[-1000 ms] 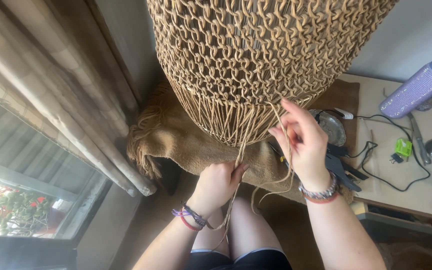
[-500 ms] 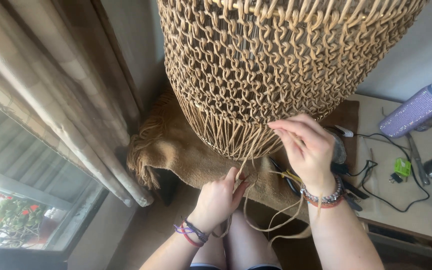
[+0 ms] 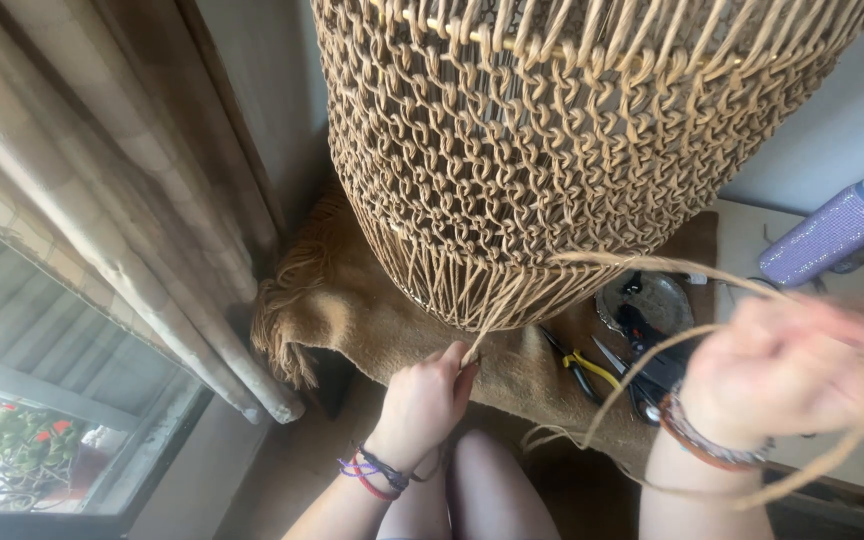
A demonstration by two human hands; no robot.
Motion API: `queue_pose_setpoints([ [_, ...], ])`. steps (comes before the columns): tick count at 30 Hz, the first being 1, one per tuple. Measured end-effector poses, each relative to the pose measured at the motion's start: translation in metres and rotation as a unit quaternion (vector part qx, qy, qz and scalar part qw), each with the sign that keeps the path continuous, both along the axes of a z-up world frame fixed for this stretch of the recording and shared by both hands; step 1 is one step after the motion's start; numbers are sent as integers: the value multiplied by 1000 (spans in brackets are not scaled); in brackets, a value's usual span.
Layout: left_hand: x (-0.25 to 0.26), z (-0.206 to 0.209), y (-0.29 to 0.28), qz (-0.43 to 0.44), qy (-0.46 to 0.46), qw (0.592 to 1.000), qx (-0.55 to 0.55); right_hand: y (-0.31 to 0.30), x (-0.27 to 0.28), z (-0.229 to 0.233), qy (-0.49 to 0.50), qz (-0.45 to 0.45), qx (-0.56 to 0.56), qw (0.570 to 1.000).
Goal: Weaving a large decorative basket by threading and knotting flexible strands, occasionally using pliers to trim them.
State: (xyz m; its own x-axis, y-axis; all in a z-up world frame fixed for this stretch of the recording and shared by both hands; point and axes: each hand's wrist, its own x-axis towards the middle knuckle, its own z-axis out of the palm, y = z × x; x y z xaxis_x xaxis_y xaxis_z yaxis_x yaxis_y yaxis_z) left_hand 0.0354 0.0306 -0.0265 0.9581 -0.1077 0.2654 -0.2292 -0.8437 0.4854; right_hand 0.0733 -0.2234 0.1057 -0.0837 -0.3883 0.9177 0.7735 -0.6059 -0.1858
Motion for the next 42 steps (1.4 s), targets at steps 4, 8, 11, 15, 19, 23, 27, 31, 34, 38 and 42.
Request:
queue_pose_setpoints([
  [4,4,-10,-1,3,-11,999,39,12,18,-3,30,161,-114,980],
  [8,3,-9,-3,12,5,996,87,46,15,16,227,225,-309,896],
  [11,2,-11,-3,15,10,995,100,31,15,8,178,201,-251,930],
  [15,3,-16,1,16,17,990,137,19,1,9,41,215,22,975],
  [19,1,-13,-2,4,16,989,146,41,11,-3,171,289,-182,924],
  [23,7,-17,0,0,27,987,160,34,22,-2,150,131,-243,949],
  [27,8,-16,1,10,27,987,157,16,5,21,28,172,21,985],
  [31,-4,-5,-9,-9,13,987,162,37,2,22,192,114,-261,939],
  [34,-15,1,-12,-12,-11,993,116,49,8,25,279,149,-293,902],
  [38,-34,3,-5,-62,-47,996,-54,48,5,31,239,224,-328,886],
  [42,-40,-1,3,-73,-290,943,-146,14,14,-7,44,126,-35,990],
])
